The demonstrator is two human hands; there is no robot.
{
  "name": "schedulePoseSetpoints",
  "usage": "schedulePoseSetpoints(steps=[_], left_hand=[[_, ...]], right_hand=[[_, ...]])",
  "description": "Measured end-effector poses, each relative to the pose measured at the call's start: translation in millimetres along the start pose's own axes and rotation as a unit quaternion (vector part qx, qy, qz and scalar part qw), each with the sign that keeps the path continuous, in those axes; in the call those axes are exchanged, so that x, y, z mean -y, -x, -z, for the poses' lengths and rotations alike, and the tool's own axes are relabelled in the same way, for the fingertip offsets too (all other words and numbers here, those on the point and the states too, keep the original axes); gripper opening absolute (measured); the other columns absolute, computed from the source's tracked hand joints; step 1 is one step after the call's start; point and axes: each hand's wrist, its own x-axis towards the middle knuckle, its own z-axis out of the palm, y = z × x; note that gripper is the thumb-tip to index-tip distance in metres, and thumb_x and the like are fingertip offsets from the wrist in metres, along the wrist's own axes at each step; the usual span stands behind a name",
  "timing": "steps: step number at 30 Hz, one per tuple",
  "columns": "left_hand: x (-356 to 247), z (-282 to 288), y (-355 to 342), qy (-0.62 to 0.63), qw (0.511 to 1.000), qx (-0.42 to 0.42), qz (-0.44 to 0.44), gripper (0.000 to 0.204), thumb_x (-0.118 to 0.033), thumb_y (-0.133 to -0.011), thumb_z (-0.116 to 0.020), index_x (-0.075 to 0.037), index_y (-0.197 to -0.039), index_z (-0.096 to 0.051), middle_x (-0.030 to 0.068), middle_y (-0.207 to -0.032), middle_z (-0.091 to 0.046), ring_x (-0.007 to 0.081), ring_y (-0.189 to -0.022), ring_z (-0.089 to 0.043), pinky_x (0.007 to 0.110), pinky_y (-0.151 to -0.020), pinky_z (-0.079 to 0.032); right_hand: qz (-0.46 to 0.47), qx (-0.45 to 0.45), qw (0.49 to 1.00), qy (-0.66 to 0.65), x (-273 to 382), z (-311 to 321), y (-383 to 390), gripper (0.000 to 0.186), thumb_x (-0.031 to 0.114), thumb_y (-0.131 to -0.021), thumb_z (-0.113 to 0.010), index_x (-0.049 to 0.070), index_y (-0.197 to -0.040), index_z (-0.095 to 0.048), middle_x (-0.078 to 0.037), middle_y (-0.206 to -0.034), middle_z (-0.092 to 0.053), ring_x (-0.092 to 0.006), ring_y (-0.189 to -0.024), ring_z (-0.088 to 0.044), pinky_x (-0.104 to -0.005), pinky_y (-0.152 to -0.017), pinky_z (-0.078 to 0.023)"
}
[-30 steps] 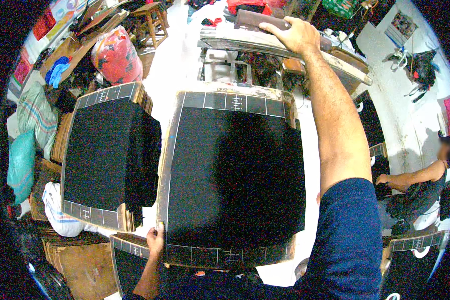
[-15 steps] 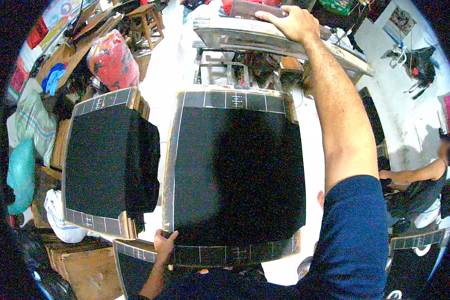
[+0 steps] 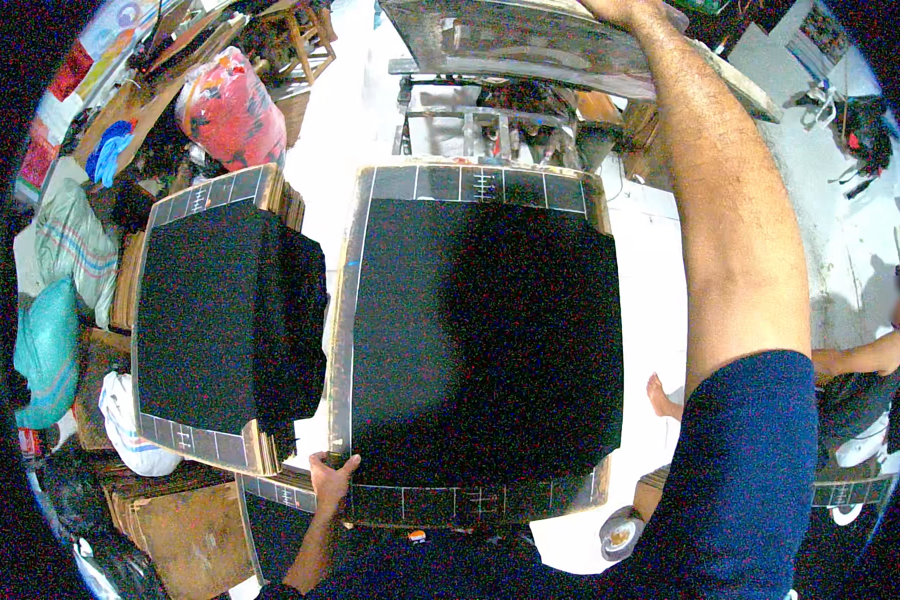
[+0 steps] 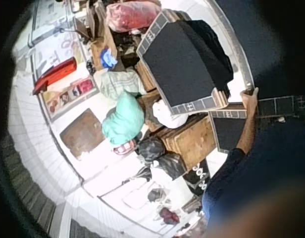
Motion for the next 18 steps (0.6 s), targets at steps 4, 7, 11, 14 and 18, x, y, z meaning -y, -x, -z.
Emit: schedulePoseSetpoints(steps=[4,7,11,14,18], left_hand=[[8.9,-15.0,-12.4,-0.027,0.998,-0.023,-0.045,0.082,-0.054,-0.070,-0.091,0.003,-0.118,-0.056,0.0218,-0.112,-0.062,0.0400,-0.108,-0.062,0.049,-0.095,-0.049],[2.7,-15.8,-17.8,-0.059,0.998,-0.021,-0.017,0.078,-0.063,-0.075,-0.084,0.003,-0.110,-0.061,0.0198,-0.113,-0.063,0.0399,-0.110,-0.061,0.049,-0.097,-0.049],[-81.4,-8.8,-33.5,-0.029,0.968,-0.116,-0.221,0.063,-0.048,-0.082,-0.081,-0.001,-0.121,-0.065,0.0249,-0.113,-0.066,0.0411,-0.105,-0.063,0.053,-0.091,-0.050],[-231.5,-9.5,-61.0,0.086,0.930,-0.113,-0.338,0.063,-0.051,-0.091,-0.073,0.000,-0.127,-0.064,0.0276,-0.121,-0.067,0.0402,-0.111,-0.067,0.047,-0.098,-0.053],[-419.4,-12.4,-43.6,0.585,0.720,0.282,-0.245,0.056,-0.052,-0.107,-0.052,-0.009,-0.143,-0.053,0.0101,-0.130,-0.063,0.0229,-0.117,-0.063,0.041,-0.099,-0.051]], right_hand=[[-0.019,-0.001,1.000,0.017,-13.4,-5.2,-7.8,0.081,0.083,-0.074,-0.067,0.005,-0.095,-0.080,-0.023,-0.097,-0.076,-0.0380,-0.096,-0.073,-0.0459,-0.085,-0.055],[0.002,0.000,0.998,0.059,-21.5,-13.8,-9.3,0.091,0.089,-0.073,-0.061,0.011,-0.117,-0.073,-0.021,-0.116,-0.073,-0.0373,-0.111,-0.069,-0.0469,-0.097,-0.052],[0.003,-0.014,0.998,0.061,-22.8,-31.9,22.3,0.102,0.089,-0.077,-0.057,0.006,-0.135,-0.068,-0.023,-0.132,-0.069,-0.0371,-0.122,-0.066,-0.0459,-0.105,-0.049],[-0.012,-0.034,0.998,0.055,-24.2,-49.3,69.3,0.097,0.084,-0.077,-0.065,0.006,-0.134,-0.069,-0.021,-0.133,-0.068,-0.0371,-0.123,-0.065,-0.0462,-0.106,-0.048],[0.055,-0.104,0.991,0.066,-27.4,-88.1,149.7,0.069,0.064,-0.076,-0.082,0.003,-0.107,-0.074,-0.013,-0.106,-0.074,-0.0349,-0.098,-0.070,-0.0470,-0.089,-0.051]])
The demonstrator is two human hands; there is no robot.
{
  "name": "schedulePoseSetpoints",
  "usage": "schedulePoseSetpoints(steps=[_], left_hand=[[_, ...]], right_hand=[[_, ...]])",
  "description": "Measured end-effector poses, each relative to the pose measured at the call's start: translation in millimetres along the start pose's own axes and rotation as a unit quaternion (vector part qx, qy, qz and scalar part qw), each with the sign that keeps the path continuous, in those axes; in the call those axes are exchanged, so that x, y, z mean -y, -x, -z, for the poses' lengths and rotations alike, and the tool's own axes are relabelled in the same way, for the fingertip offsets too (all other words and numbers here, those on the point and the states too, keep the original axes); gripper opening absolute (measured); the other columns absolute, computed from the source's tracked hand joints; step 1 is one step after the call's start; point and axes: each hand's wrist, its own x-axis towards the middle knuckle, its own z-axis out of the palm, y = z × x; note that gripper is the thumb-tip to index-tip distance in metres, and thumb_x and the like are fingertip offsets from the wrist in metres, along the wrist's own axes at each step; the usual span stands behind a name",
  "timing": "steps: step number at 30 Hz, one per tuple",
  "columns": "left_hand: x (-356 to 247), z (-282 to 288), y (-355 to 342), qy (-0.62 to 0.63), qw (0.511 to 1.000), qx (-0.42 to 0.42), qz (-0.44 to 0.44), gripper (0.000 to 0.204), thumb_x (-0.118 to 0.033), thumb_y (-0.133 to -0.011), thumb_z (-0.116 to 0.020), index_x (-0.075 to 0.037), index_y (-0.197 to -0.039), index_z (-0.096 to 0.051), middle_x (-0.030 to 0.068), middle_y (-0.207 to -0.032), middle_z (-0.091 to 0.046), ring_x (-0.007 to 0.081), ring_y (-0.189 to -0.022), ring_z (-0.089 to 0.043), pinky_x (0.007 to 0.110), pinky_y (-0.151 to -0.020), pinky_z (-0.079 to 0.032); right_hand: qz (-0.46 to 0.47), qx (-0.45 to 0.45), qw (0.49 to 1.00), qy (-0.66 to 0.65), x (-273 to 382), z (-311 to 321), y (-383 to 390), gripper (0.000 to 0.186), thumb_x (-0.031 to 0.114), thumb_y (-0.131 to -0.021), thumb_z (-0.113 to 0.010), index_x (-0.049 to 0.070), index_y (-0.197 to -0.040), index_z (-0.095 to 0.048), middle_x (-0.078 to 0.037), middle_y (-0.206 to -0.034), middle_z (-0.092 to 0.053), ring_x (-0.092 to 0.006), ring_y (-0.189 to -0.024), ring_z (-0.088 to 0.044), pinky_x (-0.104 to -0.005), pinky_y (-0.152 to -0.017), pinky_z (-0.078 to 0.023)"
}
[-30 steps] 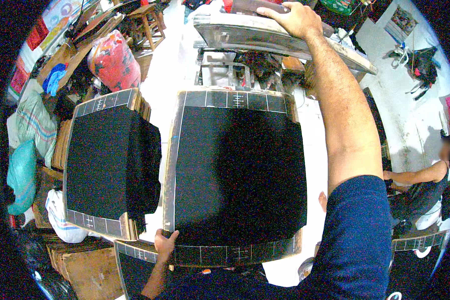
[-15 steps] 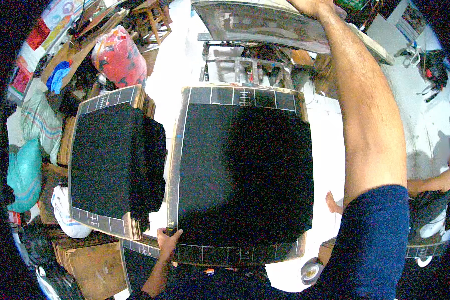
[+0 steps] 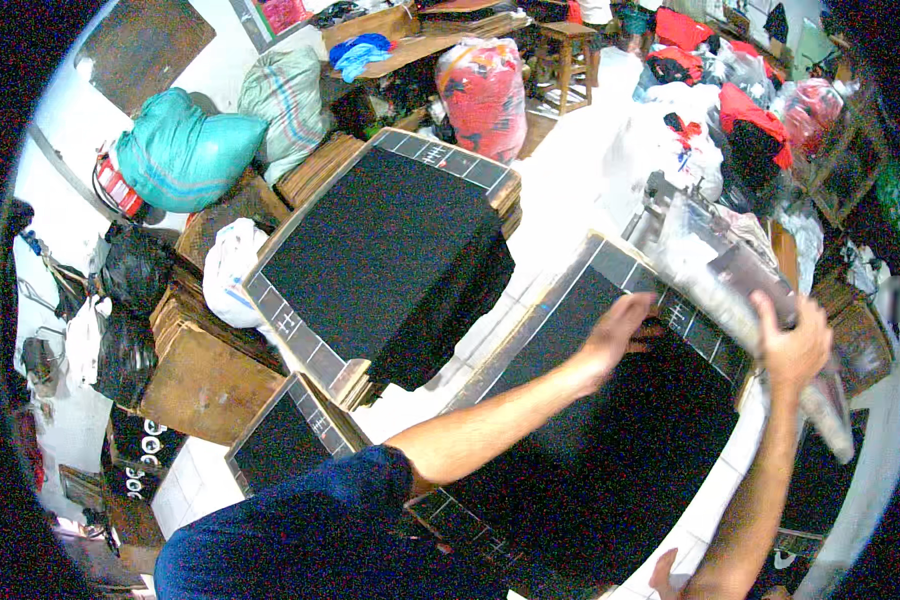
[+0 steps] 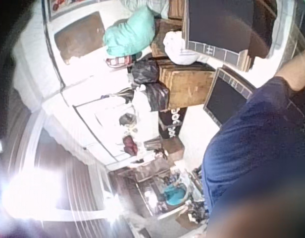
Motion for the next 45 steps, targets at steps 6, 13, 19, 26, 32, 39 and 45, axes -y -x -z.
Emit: schedulePoseSetpoints(steps=[6,13,19,26,32,39,45], left_hand=[[79.3,-8.4,-0.5,0.106,0.940,-0.260,0.191,0.054,-0.055,-0.111,-0.035,-0.012,-0.139,-0.054,0.0103,-0.124,-0.068,0.0231,-0.108,-0.068,0.046,-0.086,-0.058],[124.1,93.6,36.4,-0.266,0.906,-0.130,0.303,0.057,-0.055,-0.106,-0.050,-0.003,-0.122,-0.065,0.0140,-0.103,-0.075,0.0258,-0.102,-0.072,0.042,-0.079,-0.059],[123.3,106.8,36.9,-0.683,0.706,-0.092,-0.161,0.108,-0.057,-0.069,-0.090,0.003,-0.147,-0.044,0.0234,-0.143,-0.054,0.0381,-0.136,-0.049,0.051,-0.114,-0.035],[144.6,116.4,30.7,-0.723,0.678,-0.052,-0.122,0.129,-0.060,-0.064,-0.092,0.007,-0.155,-0.032,0.0267,-0.152,-0.047,0.0385,-0.146,-0.041,0.055,-0.122,-0.028],[146.0,116.1,28.7,-0.733,0.667,-0.052,-0.124,0.126,-0.061,-0.065,-0.091,0.008,-0.153,-0.034,0.0268,-0.151,-0.048,0.0382,-0.146,-0.043,0.056,-0.122,-0.029],[144.7,116.8,29.0,-0.726,0.677,-0.044,-0.115,0.124,-0.065,-0.067,-0.089,0.009,-0.152,-0.036,0.0275,-0.151,-0.048,0.0382,-0.147,-0.042,0.056,-0.121,-0.029],[145.4,117.4,26.9,-0.735,0.667,-0.043,-0.115,0.125,-0.064,-0.066,-0.090,0.008,-0.153,-0.034,0.0263,-0.152,-0.046,0.0375,-0.147,-0.041,0.056,-0.120,-0.030]], right_hand=[[0.034,0.085,0.994,-0.064,24.8,-47.0,157.4,0.059,0.061,-0.064,-0.084,0.012,-0.095,-0.070,-0.008,-0.094,-0.068,-0.0306,-0.092,-0.064,-0.0486,-0.084,-0.046],[0.010,0.206,0.973,-0.107,31.6,-105.7,212.5,0.054,0.058,-0.076,-0.080,0.011,-0.099,-0.072,-0.007,-0.099,-0.069,-0.0288,-0.099,-0.064,-0.0483,-0.092,-0.043],[0.040,0.356,0.924,-0.130,5.6,-142.6,173.3,0.044,0.039,-0.075,-0.087,0.010,-0.100,-0.067,-0.005,-0.094,-0.070,-0.0300,-0.095,-0.065,-0.0479,-0.085,-0.043],[0.044,0.199,0.977,-0.065,-4.5,-225.5,105.3,0.042,0.036,-0.077,-0.086,0.013,-0.104,-0.064,-0.003,-0.094,-0.067,-0.0275,-0.093,-0.065,-0.0487,-0.082,-0.043],[0.018,0.221,0.973,-0.061,-1.6,-242.8,104.3,0.041,0.034,-0.078,-0.085,0.013,-0.107,-0.065,-0.004,-0.100,-0.069,-0.0274,-0.098,-0.065,-0.0480,-0.084,-0.044],[0.038,0.257,0.964,-0.058,9.0,-168.5,172.5,0.028,0.022,-0.078,-0.081,0.014,-0.100,-0.065,-0.005,-0.098,-0.068,-0.0275,-0.098,-0.064,-0.0472,-0.085,-0.045],[0.024,0.297,0.950,-0.087,-5.8,-207.1,121.0,0.038,0.027,-0.074,-0.086,0.014,-0.103,-0.065,-0.005,-0.099,-0.069,-0.0281,-0.100,-0.064,-0.0464,-0.085,-0.044]])
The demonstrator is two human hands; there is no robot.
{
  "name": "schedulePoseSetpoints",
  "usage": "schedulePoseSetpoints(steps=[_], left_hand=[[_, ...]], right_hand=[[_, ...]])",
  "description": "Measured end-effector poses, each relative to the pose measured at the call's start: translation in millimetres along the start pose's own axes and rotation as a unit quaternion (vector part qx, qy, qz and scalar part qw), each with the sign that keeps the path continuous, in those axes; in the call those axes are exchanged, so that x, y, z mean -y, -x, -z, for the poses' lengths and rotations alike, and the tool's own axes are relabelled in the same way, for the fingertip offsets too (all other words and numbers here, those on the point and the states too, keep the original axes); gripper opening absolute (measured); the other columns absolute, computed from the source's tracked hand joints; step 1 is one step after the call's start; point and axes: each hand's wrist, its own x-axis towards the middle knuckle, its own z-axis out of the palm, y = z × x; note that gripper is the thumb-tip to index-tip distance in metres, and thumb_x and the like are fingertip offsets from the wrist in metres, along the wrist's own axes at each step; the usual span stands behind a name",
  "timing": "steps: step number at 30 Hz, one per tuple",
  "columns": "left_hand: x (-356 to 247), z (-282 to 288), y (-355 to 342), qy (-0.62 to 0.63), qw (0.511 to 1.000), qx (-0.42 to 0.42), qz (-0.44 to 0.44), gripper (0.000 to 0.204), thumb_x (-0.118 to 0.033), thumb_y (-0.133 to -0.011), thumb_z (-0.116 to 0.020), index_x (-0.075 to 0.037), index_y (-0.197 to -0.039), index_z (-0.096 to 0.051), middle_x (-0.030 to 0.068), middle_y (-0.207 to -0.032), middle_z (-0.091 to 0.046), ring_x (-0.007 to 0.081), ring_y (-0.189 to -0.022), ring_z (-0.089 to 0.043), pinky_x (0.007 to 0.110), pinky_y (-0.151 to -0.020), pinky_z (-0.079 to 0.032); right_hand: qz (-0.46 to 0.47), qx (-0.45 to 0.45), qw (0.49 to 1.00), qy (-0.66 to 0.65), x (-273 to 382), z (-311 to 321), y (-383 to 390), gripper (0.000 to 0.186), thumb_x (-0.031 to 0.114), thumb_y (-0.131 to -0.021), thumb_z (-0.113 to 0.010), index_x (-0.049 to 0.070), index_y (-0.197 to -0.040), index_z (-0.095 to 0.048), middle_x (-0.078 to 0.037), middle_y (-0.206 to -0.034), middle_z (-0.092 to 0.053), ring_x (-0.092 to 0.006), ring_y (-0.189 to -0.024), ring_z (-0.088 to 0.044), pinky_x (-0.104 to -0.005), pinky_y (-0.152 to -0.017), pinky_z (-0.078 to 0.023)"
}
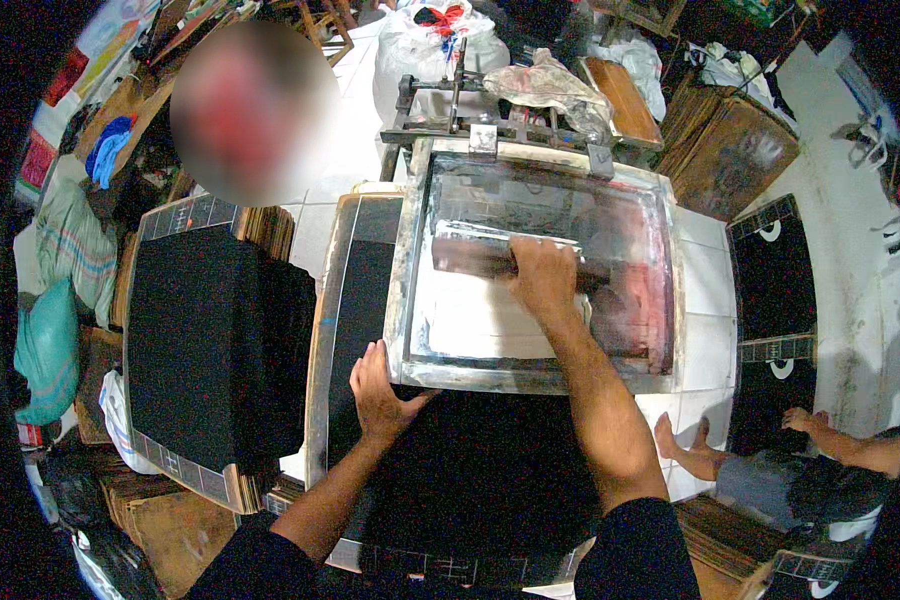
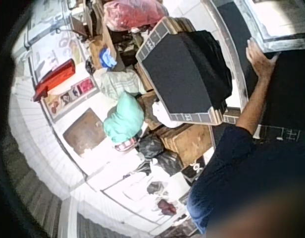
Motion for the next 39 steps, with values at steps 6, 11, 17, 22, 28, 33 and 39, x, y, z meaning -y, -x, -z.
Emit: schedulePoseSetpoints(steps=[6,11,17,22,28,33,39], left_hand=[[0.1,-1.5,1.5,-0.009,1.000,-0.007,-0.008,0.123,-0.062,-0.069,-0.089,0.008,-0.153,-0.033,0.0279,-0.150,-0.046,0.0387,-0.146,-0.042,0.058,-0.120,-0.030],[-1.2,-1.6,1.6,-0.019,1.000,-0.016,-0.015,0.121,-0.061,-0.071,-0.089,0.008,-0.153,-0.033,0.0286,-0.150,-0.047,0.0397,-0.145,-0.043,0.059,-0.118,-0.032],[-0.3,-2.2,2.8,0.001,0.999,-0.030,-0.023,0.119,-0.060,-0.071,-0.089,0.009,-0.152,-0.035,0.0284,-0.151,-0.046,0.0403,-0.145,-0.043,0.059,-0.119,-0.031],[4.6,-5.6,-2.7,0.103,0.993,-0.049,-0.024,0.130,-0.052,-0.063,-0.095,0.009,-0.156,-0.027,0.0298,-0.159,-0.038,0.0409,-0.151,-0.036,0.059,-0.124,-0.025],[5.6,-16.2,-6.3,0.200,0.978,-0.059,-0.001,0.136,-0.039,-0.054,-0.099,0.007,-0.159,-0.025,0.0299,-0.162,-0.035,0.0403,-0.153,-0.033,0.058,-0.125,-0.020],[10.2,-26.3,1.5,0.282,0.950,-0.129,-0.026,0.124,-0.035,-0.059,-0.100,0.008,-0.155,-0.035,0.0281,-0.155,-0.047,0.0401,-0.146,-0.044,0.050,-0.120,-0.036],[16.4,-34.1,4.9,0.266,0.949,-0.155,-0.071,0.116,-0.031,-0.064,-0.099,0.006,-0.155,-0.037,0.0289,-0.155,-0.047,0.0410,-0.144,-0.048,0.048,-0.115,-0.041]], right_hand=[[-0.014,-0.091,0.995,0.040,-6.5,-20.8,-46.4,0.043,0.034,-0.075,-0.086,0.013,-0.106,-0.066,-0.004,-0.102,-0.069,-0.0283,-0.099,-0.064,-0.0462,-0.082,-0.044],[0.002,-0.061,0.996,0.059,11.3,-8.7,17.5,0.036,0.022,-0.072,-0.084,0.014,-0.101,-0.065,-0.005,-0.097,-0.067,-0.0272,-0.099,-0.064,-0.0453,-0.082,-0.046],[-0.011,-0.014,1.000,0.009,45.6,13.1,111.0,0.039,0.011,-0.065,-0.081,0.014,-0.101,-0.065,-0.005,-0.098,-0.064,-0.0273,-0.097,-0.062,-0.0454,-0.088,-0.046],[-0.006,-0.033,0.999,0.017,46.0,10.1,118.9,0.040,0.010,-0.069,-0.083,0.015,-0.104,-0.064,-0.004,-0.099,-0.062,-0.0266,-0.099,-0.060,-0.0451,-0.092,-0.045],[0.001,-0.060,0.998,-0.014,43.1,6.4,124.3,0.035,0.005,-0.073,-0.078,0.014,-0.105,-0.066,-0.002,-0.099,-0.065,-0.0257,-0.102,-0.061,-0.0457,-0.095,-0.043],[0.001,-0.105,0.994,-0.032,43.1,7.8,127.2,0.036,0.002,-0.074,-0.075,0.014,-0.107,-0.068,-0.003,-0.097,-0.068,-0.0264,-0.099,-0.063,-0.0464,-0.097,-0.043],[-0.019,-0.045,0.998,-0.035,40.2,25.5,93.4,0.029,0.008,-0.078,-0.075,0.014,-0.105,-0.070,-0.006,-0.099,-0.069,-0.0280,-0.101,-0.064,-0.0462,-0.093,-0.043]])
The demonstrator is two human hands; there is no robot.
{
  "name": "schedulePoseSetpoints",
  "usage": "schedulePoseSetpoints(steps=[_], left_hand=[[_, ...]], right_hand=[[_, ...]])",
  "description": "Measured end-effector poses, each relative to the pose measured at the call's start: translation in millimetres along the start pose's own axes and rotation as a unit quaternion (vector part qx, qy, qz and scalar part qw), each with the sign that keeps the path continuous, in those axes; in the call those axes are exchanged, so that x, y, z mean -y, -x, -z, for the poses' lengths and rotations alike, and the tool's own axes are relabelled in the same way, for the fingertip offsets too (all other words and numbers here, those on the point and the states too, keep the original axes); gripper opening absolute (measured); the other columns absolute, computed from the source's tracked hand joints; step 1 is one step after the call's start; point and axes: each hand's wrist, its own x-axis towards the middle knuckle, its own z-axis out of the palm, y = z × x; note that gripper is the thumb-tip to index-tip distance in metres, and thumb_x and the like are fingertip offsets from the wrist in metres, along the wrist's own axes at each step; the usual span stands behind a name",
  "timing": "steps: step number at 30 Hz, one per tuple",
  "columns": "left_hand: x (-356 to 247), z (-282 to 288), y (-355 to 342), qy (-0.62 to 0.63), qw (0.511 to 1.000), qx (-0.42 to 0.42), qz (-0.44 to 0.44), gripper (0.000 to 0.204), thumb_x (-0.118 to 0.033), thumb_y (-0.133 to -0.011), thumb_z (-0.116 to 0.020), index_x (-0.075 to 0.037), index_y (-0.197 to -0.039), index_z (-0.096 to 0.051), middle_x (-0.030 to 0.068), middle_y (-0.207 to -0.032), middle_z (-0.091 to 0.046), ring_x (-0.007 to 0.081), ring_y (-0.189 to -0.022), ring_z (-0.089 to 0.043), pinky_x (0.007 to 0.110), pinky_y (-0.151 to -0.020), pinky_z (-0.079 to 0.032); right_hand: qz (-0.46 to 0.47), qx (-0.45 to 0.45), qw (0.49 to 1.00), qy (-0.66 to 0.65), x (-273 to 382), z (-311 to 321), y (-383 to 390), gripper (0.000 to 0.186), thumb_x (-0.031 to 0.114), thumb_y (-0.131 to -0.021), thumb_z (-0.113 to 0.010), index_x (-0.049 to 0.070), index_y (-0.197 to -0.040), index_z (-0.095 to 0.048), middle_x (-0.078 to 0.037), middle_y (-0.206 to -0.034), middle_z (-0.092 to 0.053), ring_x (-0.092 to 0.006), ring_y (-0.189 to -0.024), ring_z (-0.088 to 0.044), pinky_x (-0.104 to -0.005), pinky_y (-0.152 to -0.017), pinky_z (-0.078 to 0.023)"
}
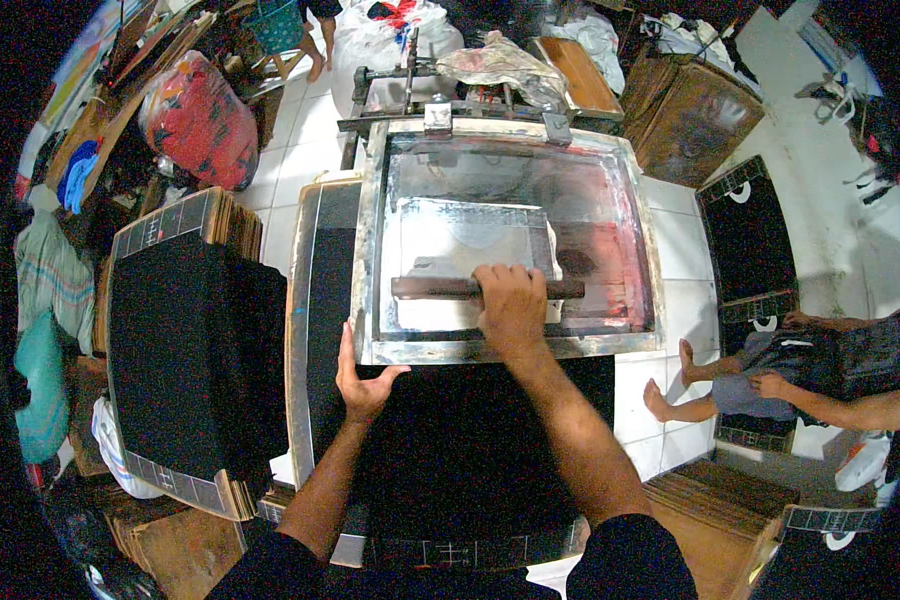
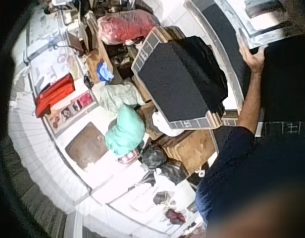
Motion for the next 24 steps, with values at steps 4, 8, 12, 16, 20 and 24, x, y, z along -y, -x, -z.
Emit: schedulePoseSetpoints(steps=[4,8,12,16,20,24], left_hand=[[-0.1,0.1,0.3,-0.001,1.000,-0.003,-0.004,0.115,-0.031,-0.066,-0.098,0.007,-0.155,-0.037,0.0297,-0.156,-0.045,0.0413,-0.144,-0.048,0.048,-0.116,-0.040],[-1.5,-0.6,1.6,-0.001,1.000,-0.005,0.002,0.114,-0.031,-0.066,-0.098,0.009,-0.154,-0.036,0.0306,-0.156,-0.045,0.0414,-0.144,-0.047,0.048,-0.116,-0.040],[-1.0,0.5,1.9,-0.009,1.000,0.004,0.007,0.114,-0.029,-0.067,-0.098,0.009,-0.154,-0.036,0.0316,-0.156,-0.045,0.0418,-0.144,-0.047,0.048,-0.116,-0.039],[-0.5,1.2,2.9,-0.015,1.000,0.013,0.013,0.114,-0.028,-0.066,-0.099,0.008,-0.154,-0.036,0.0317,-0.156,-0.044,0.0420,-0.145,-0.047,0.048,-0.117,-0.039],[-2.4,1.8,2.9,-0.024,0.999,0.018,0.020,0.112,-0.030,-0.066,-0.099,0.008,-0.153,-0.038,0.0319,-0.156,-0.044,0.0419,-0.145,-0.047,0.048,-0.117,-0.039],[-5.0,3.4,-0.5,-0.026,0.999,0.024,0.020,0.110,-0.031,-0.067,-0.098,0.008,-0.152,-0.040,0.0324,-0.155,-0.044,0.0420,-0.145,-0.047,0.049,-0.116,-0.040]], right_hand=[[0.010,0.050,0.998,-0.031,-4.0,17.6,-13.0,0.037,0.015,-0.075,-0.084,0.013,-0.108,-0.068,-0.006,-0.101,-0.070,-0.0291,-0.100,-0.065,-0.0461,-0.088,-0.043],[0.021,0.125,0.991,-0.031,-4.1,19.7,-2.3,0.043,0.018,-0.073,-0.086,0.011,-0.111,-0.068,-0.007,-0.105,-0.071,-0.0296,-0.102,-0.065,-0.0478,-0.088,-0.043],[0.038,0.102,0.994,-0.010,-17.6,1.5,-23.6,0.045,0.018,-0.072,-0.086,0.013,-0.113,-0.069,-0.008,-0.107,-0.073,-0.0308,-0.104,-0.067,-0.0492,-0.090,-0.045],[0.030,0.091,0.995,-0.008,-46.5,-22.2,-95.7,0.054,0.029,-0.073,-0.089,0.010,-0.119,-0.069,-0.012,-0.113,-0.074,-0.0363,-0.108,-0.067,-0.0520,-0.094,-0.048],[0.014,0.082,0.996,-0.013,-65.3,-37.9,-164.6,0.053,0.030,-0.071,-0.090,0.010,-0.115,-0.070,-0.013,-0.112,-0.074,-0.0361,-0.105,-0.068,-0.0529,-0.091,-0.049],[-0.008,0.097,0.995,-0.004,-57.6,-37.1,-151.8,0.054,0.025,-0.072,-0.088,0.015,-0.121,-0.068,-0.011,-0.114,-0.073,-0.0334,-0.108,-0.067,-0.0530,-0.089,-0.049]])
